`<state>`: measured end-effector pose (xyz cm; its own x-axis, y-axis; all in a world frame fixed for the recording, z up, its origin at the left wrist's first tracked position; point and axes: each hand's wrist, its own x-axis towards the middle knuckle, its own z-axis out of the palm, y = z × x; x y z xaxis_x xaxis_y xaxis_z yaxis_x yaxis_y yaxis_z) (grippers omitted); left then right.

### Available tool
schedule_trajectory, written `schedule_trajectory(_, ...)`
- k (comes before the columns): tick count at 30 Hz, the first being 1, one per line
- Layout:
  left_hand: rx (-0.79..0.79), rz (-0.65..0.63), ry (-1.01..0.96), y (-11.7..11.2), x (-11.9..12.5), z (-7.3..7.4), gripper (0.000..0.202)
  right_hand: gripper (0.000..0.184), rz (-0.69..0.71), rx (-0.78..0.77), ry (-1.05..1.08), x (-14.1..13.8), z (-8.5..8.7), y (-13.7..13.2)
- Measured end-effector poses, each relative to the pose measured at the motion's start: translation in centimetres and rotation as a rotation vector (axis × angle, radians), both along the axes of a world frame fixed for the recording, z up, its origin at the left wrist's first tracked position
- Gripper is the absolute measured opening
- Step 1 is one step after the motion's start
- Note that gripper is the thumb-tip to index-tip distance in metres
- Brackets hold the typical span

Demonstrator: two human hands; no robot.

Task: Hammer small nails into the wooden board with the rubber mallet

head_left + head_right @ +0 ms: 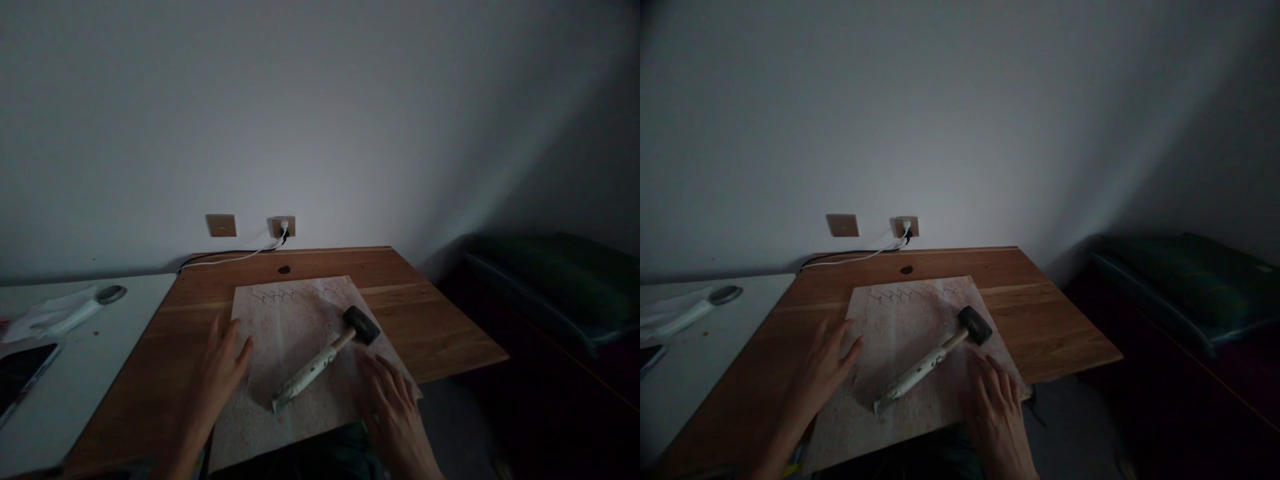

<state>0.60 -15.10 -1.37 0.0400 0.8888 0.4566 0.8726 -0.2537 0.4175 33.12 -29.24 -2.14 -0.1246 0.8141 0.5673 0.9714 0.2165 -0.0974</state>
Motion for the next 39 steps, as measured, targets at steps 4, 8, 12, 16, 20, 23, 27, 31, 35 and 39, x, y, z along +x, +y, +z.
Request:
schedule_trajectory(4, -0.012, -0.007, -0.021, -1.3, 0.7, -0.3, 0.038, 0.045, -0.044, 0.060, -0.166, 1.7, -1.6, -0.4)
schedule_trajectory(8, -0.077, -0.107, -0.068, -1.2, 1.8, -0.1, 0.038, 0.048, -0.093, 0.059, -0.235, 4.1, -2.8, -0.6)
schedule_trajectory(12, -0.043, -0.310, -0.102, -1.2, 6.3, -1.2, 0.034, 0.049, -0.178, 0.008, -0.273, 9.9, -4.0, -0.9)
schedule_trajectory(16, -0.135, -0.504, -0.109, -0.2, 13.4, -1.2, 0.038, 0.050, -0.366, -0.070, -0.206, 17.0, -4.4, -1.3)
schedule_trajectory(20, -0.236, -0.741, -0.088, 1.7, 19.1, 0.5, 0.041, 0.052, -0.469, -0.075, -0.122, 22.9, -4.1, -1.3)
schedule_trajectory(23, -0.260, -0.872, -0.079, 3.0, 20.5, 1.3, 0.040, 0.053, -0.512, -0.107, -0.048, 25.5, -3.5, -1.0)
schedule_trajectory(27, -0.177, -0.932, -0.103, 4.4, 18.2, 1.3, 0.029, 0.057, -0.584, 0.018, 0.084, 24.4, -1.3, 0.0)
schedule_trajectory(31, -0.096, -0.817, -0.247, 6.2, 14.0, 0.6, 0.019, 0.051, -0.488, 0.106, 0.480, 17.3, 1.7, 1.1)
schedule_trajectory(35, -0.113, -0.592, -0.491, 8.0, 11.4, -0.7, 0.023, 0.035, -0.091, -0.206, 0.951, 7.0, 5.0, 1.1)
schedule_trajectory(39, -0.219, -0.466, -0.741, 9.3, 10.9, -1.5, 0.032, 0.057, 0.680, -0.539, 1.184, -0.9, 8.6, 0.6)
